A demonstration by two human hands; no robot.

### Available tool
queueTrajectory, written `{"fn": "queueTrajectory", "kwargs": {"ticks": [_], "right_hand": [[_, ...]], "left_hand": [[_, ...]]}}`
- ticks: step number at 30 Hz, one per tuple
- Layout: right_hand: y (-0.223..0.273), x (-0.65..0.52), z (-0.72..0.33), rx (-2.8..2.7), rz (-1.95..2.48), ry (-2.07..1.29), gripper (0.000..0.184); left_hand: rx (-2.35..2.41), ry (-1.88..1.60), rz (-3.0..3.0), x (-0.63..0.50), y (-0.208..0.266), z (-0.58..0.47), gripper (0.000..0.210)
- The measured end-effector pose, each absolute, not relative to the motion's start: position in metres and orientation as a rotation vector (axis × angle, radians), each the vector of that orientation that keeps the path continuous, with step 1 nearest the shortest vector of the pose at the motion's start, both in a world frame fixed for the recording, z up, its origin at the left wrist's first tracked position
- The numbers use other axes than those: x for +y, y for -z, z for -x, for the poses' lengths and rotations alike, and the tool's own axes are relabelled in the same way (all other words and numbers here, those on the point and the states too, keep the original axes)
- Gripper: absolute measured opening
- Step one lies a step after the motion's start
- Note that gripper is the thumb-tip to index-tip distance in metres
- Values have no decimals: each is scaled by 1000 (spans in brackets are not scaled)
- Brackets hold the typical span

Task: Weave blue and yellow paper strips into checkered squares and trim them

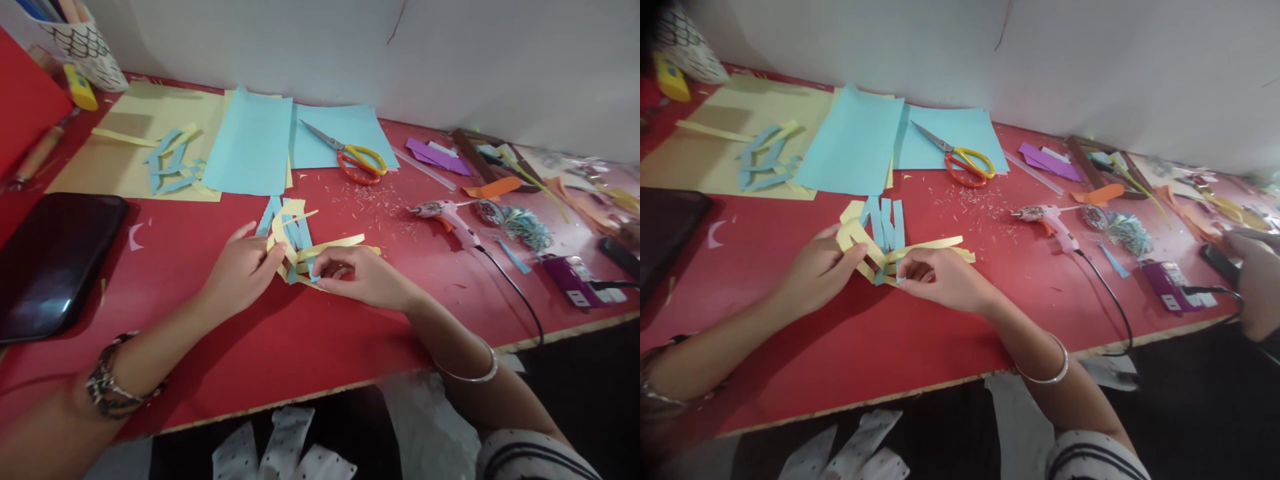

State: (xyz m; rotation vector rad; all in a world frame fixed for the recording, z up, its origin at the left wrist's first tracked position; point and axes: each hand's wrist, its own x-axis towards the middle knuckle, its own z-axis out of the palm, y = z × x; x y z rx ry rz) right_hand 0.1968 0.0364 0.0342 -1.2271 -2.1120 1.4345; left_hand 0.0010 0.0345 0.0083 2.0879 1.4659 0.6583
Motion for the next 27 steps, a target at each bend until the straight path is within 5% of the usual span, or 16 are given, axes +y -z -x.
{"fn": "queueTrajectory", "kwargs": {"ticks": [27], "right_hand": [[-19,34,-184,-1863,1181,-1346,12]], "left_hand": [[1377,-595,-2286,37,-6,-1,46]]}}
